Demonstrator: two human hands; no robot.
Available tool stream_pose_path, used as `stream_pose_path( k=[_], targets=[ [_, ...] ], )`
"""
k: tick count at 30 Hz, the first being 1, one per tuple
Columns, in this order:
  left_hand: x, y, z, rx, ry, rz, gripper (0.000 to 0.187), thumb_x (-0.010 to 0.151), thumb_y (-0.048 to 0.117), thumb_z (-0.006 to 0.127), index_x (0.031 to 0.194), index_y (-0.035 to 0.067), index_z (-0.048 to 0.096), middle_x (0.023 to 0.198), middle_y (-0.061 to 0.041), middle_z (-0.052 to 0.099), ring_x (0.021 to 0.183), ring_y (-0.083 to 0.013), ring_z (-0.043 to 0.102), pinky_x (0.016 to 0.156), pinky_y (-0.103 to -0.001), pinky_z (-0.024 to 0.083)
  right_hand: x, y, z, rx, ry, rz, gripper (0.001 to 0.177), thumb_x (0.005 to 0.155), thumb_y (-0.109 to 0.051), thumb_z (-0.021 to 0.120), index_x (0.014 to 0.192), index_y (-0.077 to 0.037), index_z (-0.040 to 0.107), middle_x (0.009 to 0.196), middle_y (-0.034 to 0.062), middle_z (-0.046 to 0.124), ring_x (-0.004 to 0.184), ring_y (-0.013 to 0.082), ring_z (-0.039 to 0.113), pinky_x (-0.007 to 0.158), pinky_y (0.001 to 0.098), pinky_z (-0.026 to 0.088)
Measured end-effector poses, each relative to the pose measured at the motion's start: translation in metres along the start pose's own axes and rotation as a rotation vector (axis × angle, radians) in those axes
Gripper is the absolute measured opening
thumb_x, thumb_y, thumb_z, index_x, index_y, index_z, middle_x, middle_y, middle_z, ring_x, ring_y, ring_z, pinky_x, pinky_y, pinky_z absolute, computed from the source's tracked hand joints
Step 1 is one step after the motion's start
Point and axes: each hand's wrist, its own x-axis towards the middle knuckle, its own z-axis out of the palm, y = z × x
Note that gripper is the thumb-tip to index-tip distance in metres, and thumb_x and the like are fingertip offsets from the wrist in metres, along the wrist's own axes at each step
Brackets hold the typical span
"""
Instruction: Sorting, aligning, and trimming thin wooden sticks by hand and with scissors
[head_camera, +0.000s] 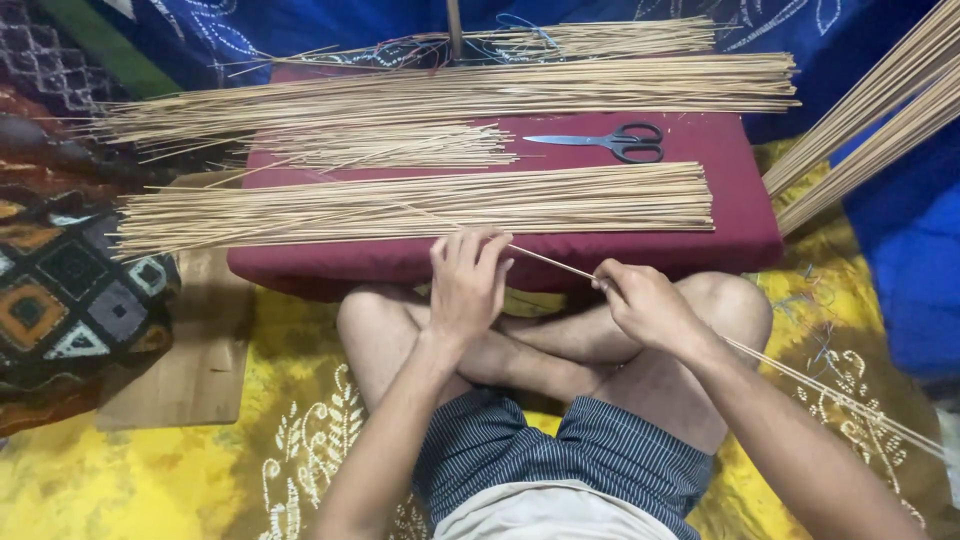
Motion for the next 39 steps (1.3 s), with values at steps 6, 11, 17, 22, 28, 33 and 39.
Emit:
stream_pose_path(
  k=[6,11,17,22,28,33,39],
  targets=[
    [-0.024,0.027,0.049,-1.032,-0.171,-0.728,0.02,0.104,0.024,0.061,0.114,0.009,0.07,0.08,-0.008,0.078,0.06,-0.0162,0.074,0.057,-0.027,0.058,0.023,0.016,-0.001,0.403,-0.104,0.106,0.022,0.098,-0.012,0.054,0.103,-0.008,0.075,0.056,0.0048,0.058,0.057,0.018,0.055,0.058,0.0353,0.049],
    [0.014,0.03,0.066,-1.739,-0.042,-0.758,0.051,0.114,0.033,0.039,0.155,0.003,0.037,0.138,-0.027,0.063,0.124,-0.0355,0.066,0.102,-0.043,0.055,0.038,0.012,-0.001,0.717,-0.226,0.144,0.018,0.099,-0.009,0.052,0.096,-0.004,0.07,0.059,0.0021,0.049,0.047,0.0089,0.041,0.043,0.0233,0.034],
    [0.03,0.014,0.09,-1.844,0.02,-0.774,0.041,0.116,0.028,0.035,0.148,0.004,0.044,0.128,-0.027,0.069,0.115,-0.0353,0.071,0.1,-0.048,0.059,0.054,0.029,0.004,0.861,-0.279,0.196,0.015,0.099,-0.005,0.054,0.096,-0.002,0.068,0.059,0.0066,0.05,0.038,0.0081,0.04,0.034,0.0213,0.031],
    [0.032,0.004,0.108,-1.829,0.06,-0.825,0.036,0.116,0.023,0.032,0.135,0.0,0.051,0.123,-0.031,0.069,0.111,-0.0401,0.071,0.098,-0.054,0.059,0.069,0.007,-0.041,0.522,-0.328,0.159,0.026,0.097,-0.007,0.055,0.11,0.003,0.075,0.084,0.0215,0.078,0.071,0.0259,0.076,0.064,0.0374,0.064],
    [0.027,0.002,0.119,-1.783,0.042,-0.879,0.038,0.115,0.022,0.028,0.133,-0.004,0.05,0.122,-0.032,0.069,0.113,-0.0407,0.069,0.099,-0.054,0.058,0.155,0.089,-0.076,-0.367,0.188,0.047,0.021,0.098,-0.03,0.067,0.111,-0.022,0.081,0.093,0.0026,0.08,0.093,0.0252,0.077,0.079,0.0407,0.06],
    [0.031,0.001,0.128,-1.736,0.037,-0.861,0.036,0.116,0.019,0.028,0.13,-0.004,0.052,0.116,-0.033,0.071,0.107,-0.0409,0.072,0.094,-0.052,0.06,0.212,0.121,-0.073,-0.5,0.075,0.09,0.025,0.085,-0.021,0.072,0.105,-0.009,0.081,0.099,0.016,0.075,0.1,0.0403,0.074,0.081,0.0537,0.061],
    [0.036,-0.002,0.15,-1.727,0.044,-0.833,0.035,0.116,0.015,0.026,0.129,-0.007,0.05,0.111,-0.035,0.071,0.103,-0.041,0.072,0.09,-0.051,0.06,0.229,0.121,-0.071,-0.649,-0.007,-0.004,0.035,0.071,-0.015,0.071,0.102,-0.003,0.082,0.092,0.0214,0.073,0.097,0.0412,0.075,0.082,0.0521,0.061]
  ],
)
